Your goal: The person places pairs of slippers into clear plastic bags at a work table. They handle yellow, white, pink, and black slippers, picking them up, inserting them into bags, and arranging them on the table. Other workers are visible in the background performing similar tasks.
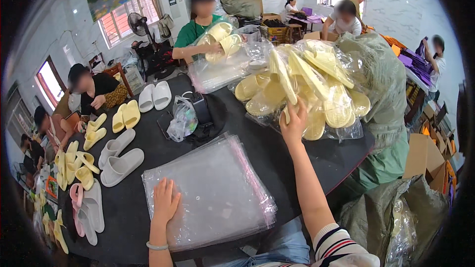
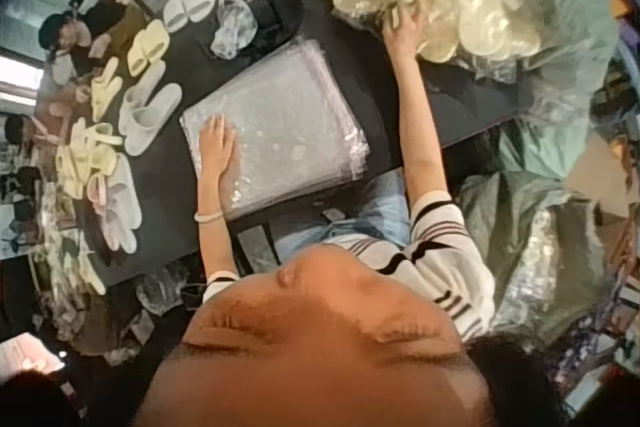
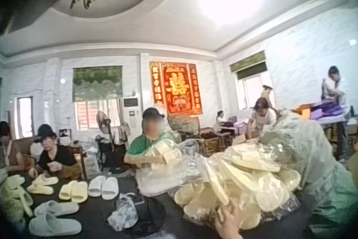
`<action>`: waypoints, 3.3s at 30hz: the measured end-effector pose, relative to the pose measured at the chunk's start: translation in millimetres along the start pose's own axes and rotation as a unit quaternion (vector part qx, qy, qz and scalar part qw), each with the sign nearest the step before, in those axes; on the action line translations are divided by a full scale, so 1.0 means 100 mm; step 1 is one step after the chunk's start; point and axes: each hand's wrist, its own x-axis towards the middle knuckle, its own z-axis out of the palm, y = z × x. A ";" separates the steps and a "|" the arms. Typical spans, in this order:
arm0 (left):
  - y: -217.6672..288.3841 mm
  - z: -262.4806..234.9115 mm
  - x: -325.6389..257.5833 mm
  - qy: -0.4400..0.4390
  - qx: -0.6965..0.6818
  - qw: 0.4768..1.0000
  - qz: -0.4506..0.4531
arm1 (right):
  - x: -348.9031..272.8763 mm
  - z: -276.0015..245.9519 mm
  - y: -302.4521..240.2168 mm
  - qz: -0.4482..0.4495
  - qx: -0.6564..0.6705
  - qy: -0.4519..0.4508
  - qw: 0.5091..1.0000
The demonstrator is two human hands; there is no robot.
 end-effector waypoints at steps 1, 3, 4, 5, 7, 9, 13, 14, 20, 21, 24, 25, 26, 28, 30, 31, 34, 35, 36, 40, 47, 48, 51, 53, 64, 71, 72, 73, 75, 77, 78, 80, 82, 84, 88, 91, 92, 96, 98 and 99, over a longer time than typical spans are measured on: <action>0.00 0.00 0.00 0.000 -0.001 1.000 -0.003 | 0.04 -0.03 -0.02 -0.030 0.027 0.018 0.999; 0.04 -0.01 0.01 0.002 -0.006 1.000 -0.001 | 0.11 -0.14 0.02 -0.087 0.081 0.052 0.992; 0.05 -0.04 0.01 0.005 -0.007 1.000 -0.001 | 0.12 -0.20 0.03 -0.064 0.069 0.069 0.993; 0.06 -0.06 0.01 0.007 -0.008 1.000 -0.001 | 0.12 -0.26 0.04 -0.041 0.057 0.085 0.994; 0.01 -0.05 -0.01 0.012 -0.002 1.000 -0.003 | 0.19 -0.35 -0.09 0.116 0.271 0.105 0.950; -0.01 -0.03 -0.01 0.013 -0.001 1.000 -0.004 | 0.34 -0.52 -0.29 0.310 0.554 0.088 0.768; 0.01 0.00 0.03 0.018 -0.010 1.000 0.003 | 0.29 -0.61 -0.41 0.359 0.703 -0.034 0.613; -0.04 0.02 0.03 0.023 -0.013 1.000 0.005 | 0.25 -0.60 -0.46 0.364 0.729 -0.087 0.573; -0.71 0.53 -0.04 0.061 -0.070 0.995 0.037 | -0.09 -0.42 -1.13 0.398 0.719 -0.386 0.420; -0.86 0.64 -0.10 0.047 -0.166 0.985 0.017 | -0.17 -0.37 -1.16 0.416 0.692 -0.414 0.420; -0.64 0.47 -0.02 0.080 -0.480 0.864 -0.134 | -0.42 -0.13 -0.98 0.396 0.554 -0.481 0.553; -0.52 0.31 0.03 0.104 -0.572 0.789 -0.198 | -0.46 -0.08 -0.88 0.369 0.495 -0.497 0.610; -0.50 0.20 0.03 0.109 -0.581 0.781 -0.201 | -0.41 -0.08 -0.86 0.353 0.465 -0.499 0.641; -0.50 0.04 0.01 0.122 -0.598 0.765 -0.204 | -0.32 -0.07 -0.80 0.315 0.404 -0.497 0.701; -0.30 -0.05 0.02 0.119 -0.587 0.773 -0.210 | -0.22 -0.11 -0.59 0.297 0.418 -0.528 0.677; -0.25 -0.07 0.02 0.119 -0.581 0.777 -0.213 | -0.16 -0.12 -0.46 0.285 0.425 -0.578 0.635; -0.32 0.02 -0.02 0.103 -0.494 0.849 -0.158 | -0.09 -0.27 -0.53 0.144 0.491 -0.680 0.524; -0.35 0.05 -0.05 0.111 -0.460 0.869 -0.147 | -0.06 -0.35 -0.66 0.078 0.518 -0.701 0.484; -0.35 0.06 -0.03 0.115 -0.427 0.888 -0.129 | -0.03 -0.43 -0.74 0.050 0.500 -0.706 0.499; -0.26 -0.04 -0.01 0.118 -0.429 0.886 -0.133 | -0.03 -0.45 -0.87 0.045 0.429 -0.740 0.515; -0.37 -0.10 0.01 0.195 -0.499 0.825 -0.179 | -0.17 -0.61 -1.17 0.206 0.705 -0.626 0.262; -0.40 -0.12 0.02 0.190 -0.501 0.822 -0.190 | -0.17 -0.68 -1.25 0.202 0.718 -0.619 0.245; -0.36 -0.19 0.03 0.180 -0.601 0.735 -0.258 | -0.15 -0.62 -1.30 0.088 0.697 -0.667 0.247; -0.32 -0.22 0.07 0.163 -0.640 0.698 -0.275 | -0.16 -0.41 -1.17 -0.065 0.614 -0.681 0.394; -0.41 -0.07 -0.03 0.113 -0.498 0.843 -0.170 | -0.46 -0.33 -1.39 -0.218 0.270 -0.521 0.780; -0.45 -0.09 -0.04 0.124 -0.489 0.846 -0.172 | -0.29 -0.33 -1.12 -0.231 0.207 -0.492 0.813; -0.44 -0.09 -0.04 0.125 -0.481 0.850 -0.173 | -0.28 -0.33 -1.11 -0.240 0.172 -0.479 0.827; -0.44 -0.10 -0.03 0.126 -0.473 0.855 -0.174 | -0.26 -0.34 -1.09 -0.248 0.137 -0.465 0.839; -0.41 -0.11 -0.04 0.127 -0.483 0.848 -0.178 | -0.25 -0.33 -1.05 -0.248 0.098 -0.447 0.854; -0.42 -0.12 -0.02 0.135 -0.494 0.842 -0.171 | -0.20 -0.35 -1.02 -0.232 0.076 -0.420 0.874; -0.42 -0.12 -0.03 0.143 -0.499 0.838 -0.166 | -0.19 -0.35 -1.00 -0.224 0.067 -0.409 0.882; -0.43 -0.12 -0.05 0.153 -0.505 0.831 -0.174 | -0.17 -0.35 -0.94 -0.196 0.057 -0.374 0.905; -0.38 -0.16 -0.02 0.157 -0.509 0.823 -0.195 | -0.14 -0.34 -0.83 -0.173 0.022 -0.352 0.919; -0.40 -0.13 -0.04 0.159 -0.505 0.828 -0.182 | -0.14 -0.35 -0.83 -0.155 0.020 -0.347 0.925; -0.44 -0.09 -0.05 0.160 -0.539 0.802 -0.203 | -0.02 -0.45 -0.93 -0.126 0.243 -0.521 0.808; -0.46 -0.09 -0.06 0.139 -0.533 0.809 -0.206 | -0.10 -0.50 -1.06 -0.098 0.375 -0.664 0.639; -0.47 -0.10 -0.06 0.127 -0.530 0.814 -0.202 | -0.13 -0.49 -1.15 -0.096 0.375 -0.697 0.603; -0.41 -0.13 -0.07 0.073 -0.534 0.817 -0.205 | -0.50 -0.38 -1.53 -0.146 0.461 -0.554 0.677; -0.35 -0.14 -0.05 0.067 -0.530 0.825 -0.187 | -0.62 -0.41 -1.65 -0.202 0.416 -0.534 0.707; -0.36 -0.14 -0.06 0.061 -0.535 0.825 -0.171 | -0.66 -0.39 -1.70 -0.232 0.397 -0.522 0.718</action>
